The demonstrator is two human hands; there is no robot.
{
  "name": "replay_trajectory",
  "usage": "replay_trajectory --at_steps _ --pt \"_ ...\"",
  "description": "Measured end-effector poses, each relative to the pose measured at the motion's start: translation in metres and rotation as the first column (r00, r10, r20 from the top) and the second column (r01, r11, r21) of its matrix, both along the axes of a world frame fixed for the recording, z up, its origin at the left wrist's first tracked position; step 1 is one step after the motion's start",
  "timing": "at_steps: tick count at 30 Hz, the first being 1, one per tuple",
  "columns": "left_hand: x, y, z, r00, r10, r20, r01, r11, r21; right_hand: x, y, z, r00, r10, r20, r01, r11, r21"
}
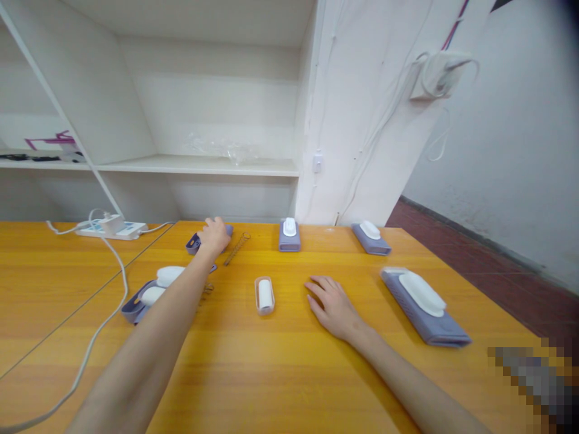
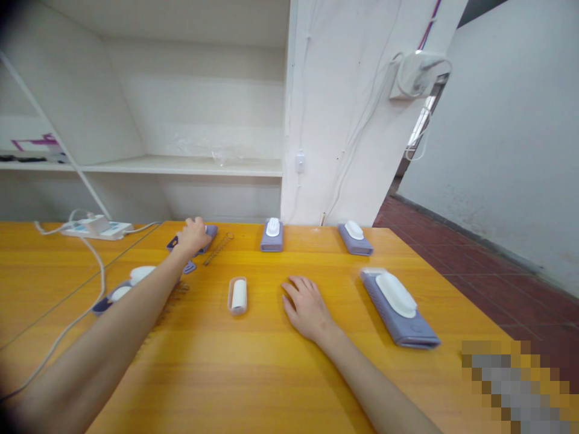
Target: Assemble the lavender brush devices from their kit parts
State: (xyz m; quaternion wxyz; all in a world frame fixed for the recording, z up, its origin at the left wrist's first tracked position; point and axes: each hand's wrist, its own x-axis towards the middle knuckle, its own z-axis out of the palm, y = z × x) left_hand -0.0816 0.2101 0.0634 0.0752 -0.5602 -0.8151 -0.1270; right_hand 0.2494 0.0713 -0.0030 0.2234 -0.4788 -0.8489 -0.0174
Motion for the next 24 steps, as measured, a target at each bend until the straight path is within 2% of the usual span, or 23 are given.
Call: replay_trajectory --at_steps 4,6,7,9,12,14,16,18,20,21,22,24 --pt "0.004 -0.006 0.004 0.999 -0.044 -0.002 0.044 0.999 0.03 0.0 -0.001 0.001 1.0 0.0 0.002 0.0 1.0 -0.011" --pt "0.013 -0.012 0.006 0.994 -0.111 -0.014 0.111 0.993 0.044 -0.001 -0.001 0.001 1.0 0.0 0.002 0.0 1.0 -0.015" --pt "0.019 -0.016 0.006 0.983 -0.183 -0.024 0.184 0.981 0.058 -0.001 -0.001 0.001 1.0 0.0 0.002 0.0 1.0 -0.015" --pt "0.035 -0.026 0.005 0.906 -0.423 -0.017 0.424 0.905 0.034 -0.001 -0.001 0.001 1.0 -0.001 0.001 0.001 1.0 -0.014" --pt "0.062 -0.045 -0.004 0.799 -0.601 0.001 0.601 0.799 -0.015 0.0 -0.001 0.0 1.0 -0.003 0.0 0.003 1.0 -0.008" --pt "0.076 -0.055 -0.012 0.672 -0.739 0.057 0.74 0.672 -0.016 0.0 -0.001 0.001 1.0 -0.002 -0.001 0.002 1.0 -0.007" --pt "0.085 -0.062 -0.018 0.591 -0.796 0.134 0.801 0.598 0.016 0.0 -0.001 0.001 1.0 -0.001 0.0 0.001 1.0 -0.008" --pt "0.089 -0.064 -0.019 0.542 -0.813 0.213 0.829 0.559 0.023 0.0 -0.001 0.002 1.0 -0.001 0.0 0.001 1.0 -0.007" --pt "0.089 -0.063 -0.015 0.526 -0.812 0.253 0.838 0.546 0.009 0.0 -0.001 0.001 1.0 0.0 -0.001 0.0 1.0 -0.005" --pt "0.087 -0.061 -0.013 0.542 -0.805 0.242 0.829 0.559 0.001 0.0 -0.001 0.001 1.0 -0.001 -0.001 0.001 1.0 -0.004" --pt "0.083 -0.058 -0.009 0.578 -0.789 0.208 0.807 0.59 -0.005 0.0 0.0 0.001 1.0 -0.001 -0.001 0.001 1.0 -0.004" --pt "0.073 -0.051 -0.003 0.705 -0.705 0.077 0.708 0.707 -0.005 0.0 0.0 0.001 1.0 -0.003 -0.002 0.003 1.0 -0.005"
